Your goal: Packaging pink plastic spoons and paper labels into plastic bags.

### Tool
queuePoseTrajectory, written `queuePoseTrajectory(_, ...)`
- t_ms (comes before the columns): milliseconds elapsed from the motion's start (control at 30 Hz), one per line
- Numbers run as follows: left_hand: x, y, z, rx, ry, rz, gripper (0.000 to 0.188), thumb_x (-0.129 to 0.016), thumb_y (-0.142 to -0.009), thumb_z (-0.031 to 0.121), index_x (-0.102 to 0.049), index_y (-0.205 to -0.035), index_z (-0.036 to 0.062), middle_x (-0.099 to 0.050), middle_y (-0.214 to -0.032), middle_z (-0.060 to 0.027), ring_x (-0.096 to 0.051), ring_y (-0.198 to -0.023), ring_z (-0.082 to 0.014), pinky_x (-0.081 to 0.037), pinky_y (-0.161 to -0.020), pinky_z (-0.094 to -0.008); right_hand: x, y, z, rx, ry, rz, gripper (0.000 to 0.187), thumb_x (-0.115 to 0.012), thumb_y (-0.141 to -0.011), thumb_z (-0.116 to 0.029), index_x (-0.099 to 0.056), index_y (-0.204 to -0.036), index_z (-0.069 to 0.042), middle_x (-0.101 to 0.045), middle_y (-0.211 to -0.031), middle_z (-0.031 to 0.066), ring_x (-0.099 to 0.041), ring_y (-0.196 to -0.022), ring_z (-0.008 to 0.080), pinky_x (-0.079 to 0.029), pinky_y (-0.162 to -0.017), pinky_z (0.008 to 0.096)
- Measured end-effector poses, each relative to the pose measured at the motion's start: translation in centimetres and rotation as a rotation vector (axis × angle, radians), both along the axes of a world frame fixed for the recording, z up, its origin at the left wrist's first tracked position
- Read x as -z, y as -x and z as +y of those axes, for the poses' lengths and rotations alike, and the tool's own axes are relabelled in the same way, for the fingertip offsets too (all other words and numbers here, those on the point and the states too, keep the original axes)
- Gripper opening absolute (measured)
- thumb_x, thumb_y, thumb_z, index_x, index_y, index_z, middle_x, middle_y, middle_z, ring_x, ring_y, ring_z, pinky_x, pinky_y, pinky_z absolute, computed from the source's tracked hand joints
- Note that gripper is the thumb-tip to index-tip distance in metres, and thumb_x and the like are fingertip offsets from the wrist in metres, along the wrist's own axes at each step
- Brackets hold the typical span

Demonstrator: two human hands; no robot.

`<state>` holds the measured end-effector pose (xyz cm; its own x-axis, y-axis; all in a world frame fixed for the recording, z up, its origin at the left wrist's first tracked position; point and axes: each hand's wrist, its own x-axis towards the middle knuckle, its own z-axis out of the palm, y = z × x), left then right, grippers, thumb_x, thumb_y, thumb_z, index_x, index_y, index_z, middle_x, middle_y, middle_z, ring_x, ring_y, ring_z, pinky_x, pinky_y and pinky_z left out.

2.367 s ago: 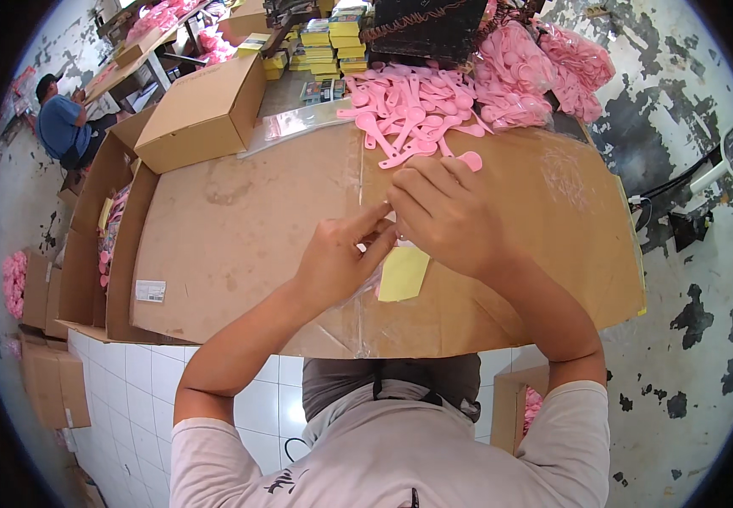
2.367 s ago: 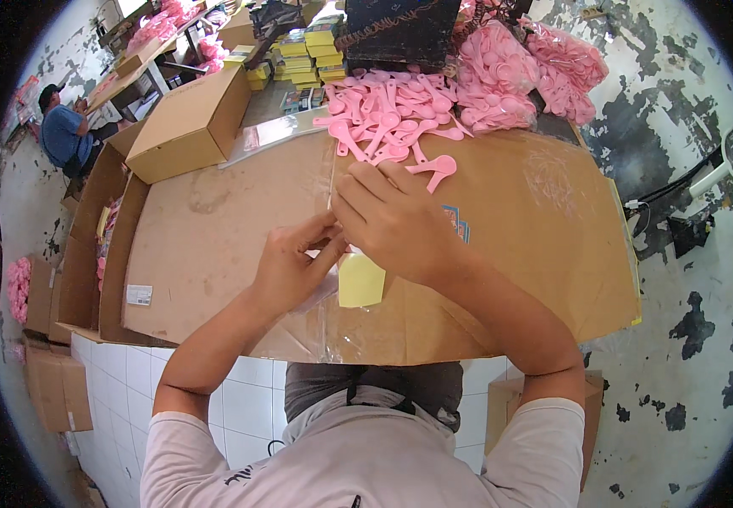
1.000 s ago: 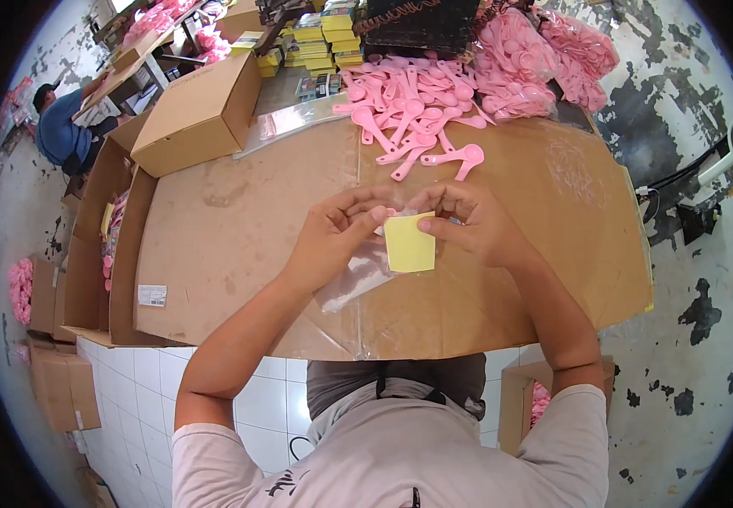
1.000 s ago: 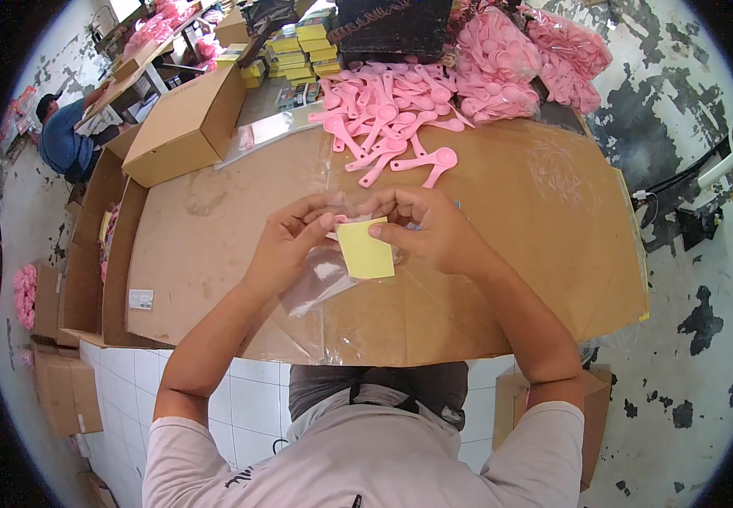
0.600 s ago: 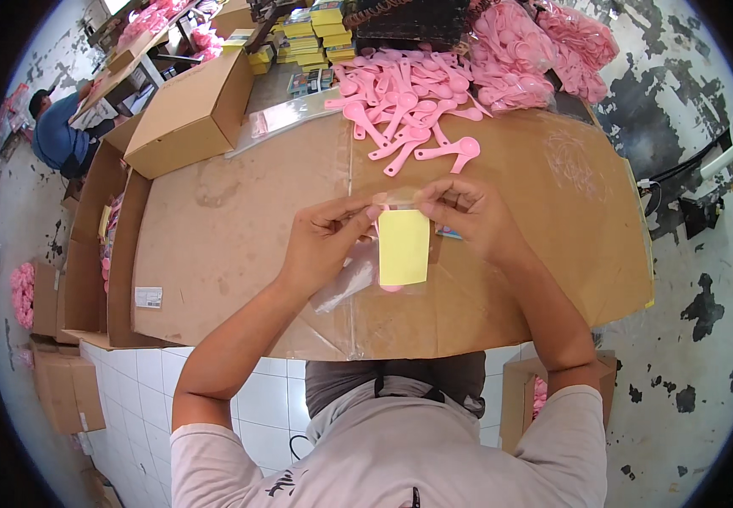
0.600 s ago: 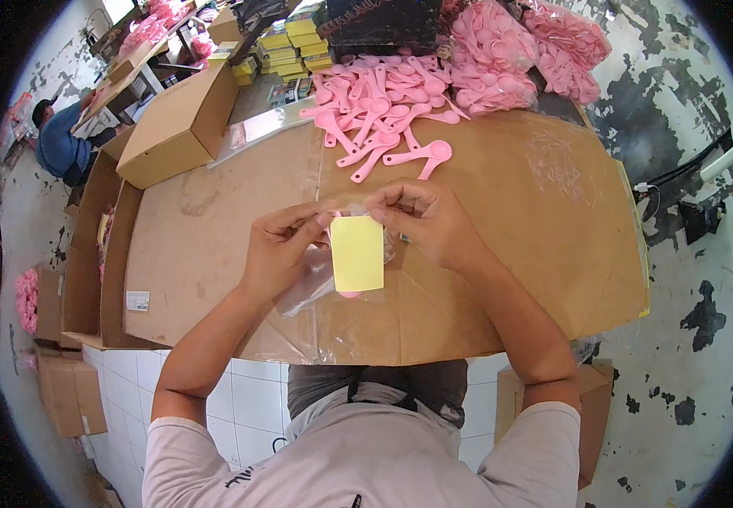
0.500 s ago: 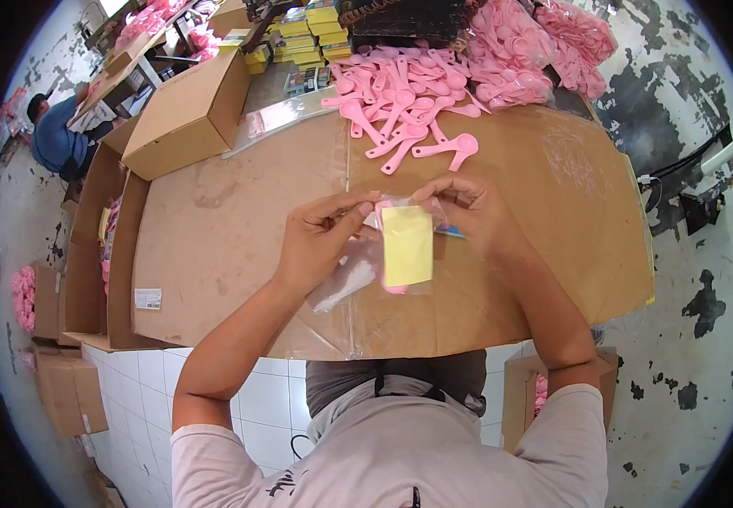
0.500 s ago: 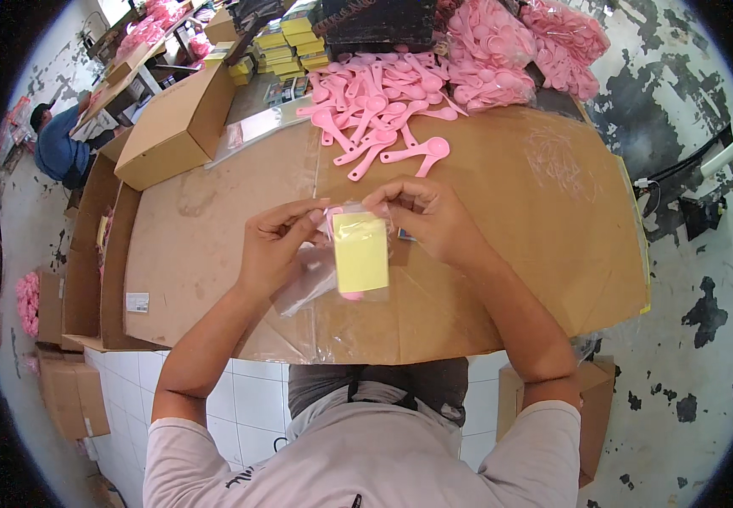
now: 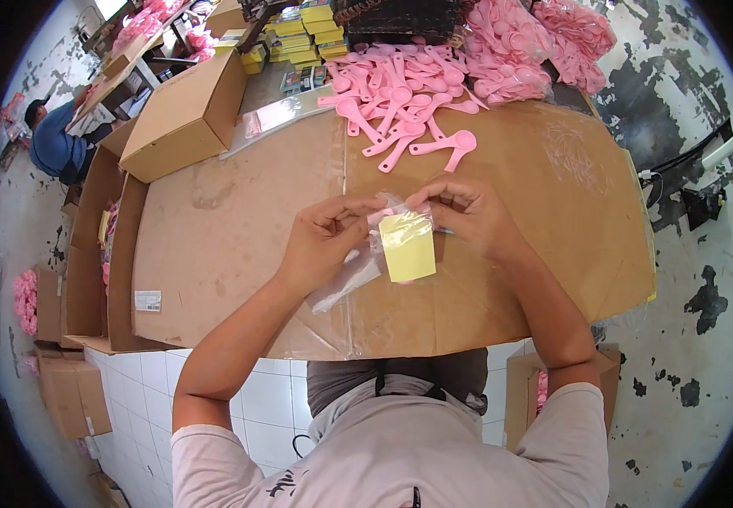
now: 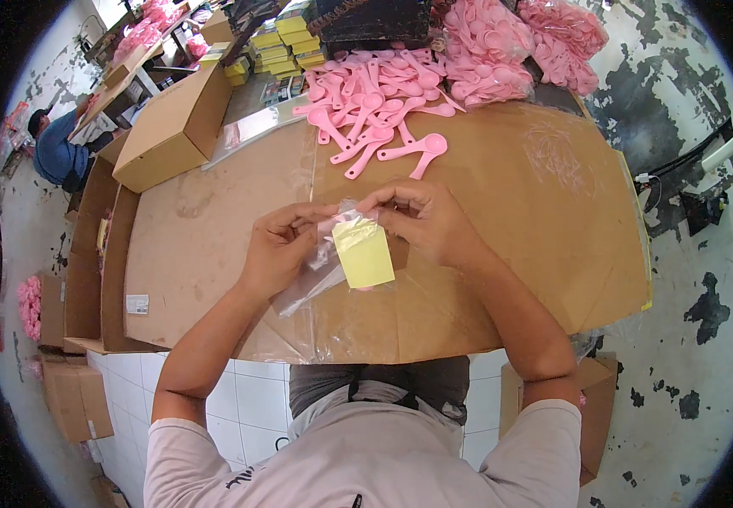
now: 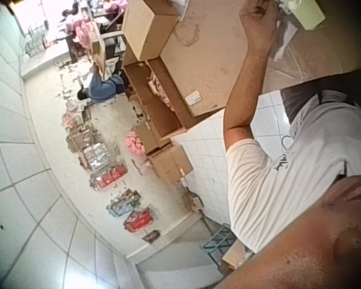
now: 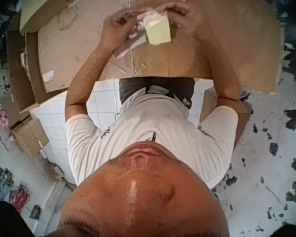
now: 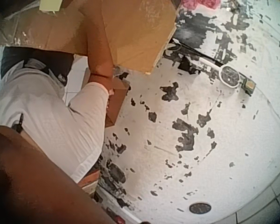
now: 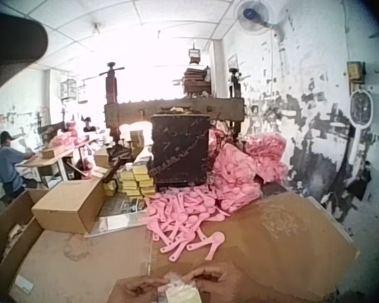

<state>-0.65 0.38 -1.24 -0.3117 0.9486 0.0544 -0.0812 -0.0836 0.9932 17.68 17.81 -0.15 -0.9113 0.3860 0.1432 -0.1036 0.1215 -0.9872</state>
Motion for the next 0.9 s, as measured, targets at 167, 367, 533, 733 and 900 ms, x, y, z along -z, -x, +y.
queuePoseTrajectory(167,0.1,0.2,-0.3,-0.024,-0.060,0.138,0.028,-0.056,-0.095,-0.009,-0.071,-0.118,-0.0045,-0.073,-0.113,-0.0119,-0.067,-0.105,-0.0133,-0.053,-0.091,-0.0273,0.5,0.0,0.4,0.048,-0.158,0.084,0.017,-0.062,-0.095,0.003,-0.074,-0.107,0.002,-0.070,-0.095,0.0041,-0.064,-0.086,0.0088,-0.052,-0.077,0.0253)
queuePoseTrajectory(367,0.6,0.5,-0.1,-0.008,-0.120,0.199,0.024,-0.057,-0.097,-0.003,-0.072,-0.114,-0.0053,-0.073,-0.113,-0.0111,-0.067,-0.102,-0.0145,-0.053,-0.090,-0.0286,0.2,-0.3,0.8,0.013,-0.079,-0.016,0.016,-0.061,-0.098,-0.003,-0.075,-0.106,0.001,-0.067,-0.090,0.0028,-0.062,-0.082,0.0080,-0.050,-0.072,0.0247)
queuePoseTrajectory(533,0.1,0.9,-0.2,0.023,-0.106,0.164,0.020,-0.061,-0.098,0.005,-0.074,-0.110,-0.0044,-0.075,-0.108,-0.0113,-0.068,-0.097,-0.0148,-0.055,-0.087,-0.0311,0.0,-0.2,0.4,-0.010,-0.001,-0.033,0.014,-0.065,-0.097,-0.003,-0.073,-0.106,0.004,-0.066,-0.098,0.0052,-0.064,-0.090,0.0107,-0.052,-0.079,0.0269)
queuePoseTrajectory(733,1.0,0.8,0.3,-0.012,0.074,0.072,0.020,-0.066,-0.098,0.006,-0.073,-0.115,-0.0026,-0.075,-0.103,-0.0085,-0.068,-0.088,-0.0111,-0.056,-0.075,-0.0260,0.6,-0.2,0.7,-0.048,0.000,-0.051,0.018,-0.068,-0.095,-0.001,-0.069,-0.113,0.004,-0.065,-0.107,0.0064,-0.064,-0.097,0.0128,-0.052,-0.087,0.0290)
queuePoseTrajectory(900,0.8,0.8,0.3,-0.041,0.043,0.045,0.021,-0.065,-0.099,0.005,-0.073,-0.118,0.0009,-0.075,-0.097,-0.0055,-0.065,-0.081,-0.0069,-0.054,-0.071,-0.0225,0.1,-0.2,0.2,-0.084,-0.011,-0.057,0.038,-0.068,-0.094,0.001,-0.058,-0.131,0.000,-0.065,-0.110,0.0054,-0.063,-0.103,0.0123,-0.051,-0.090,0.0301)
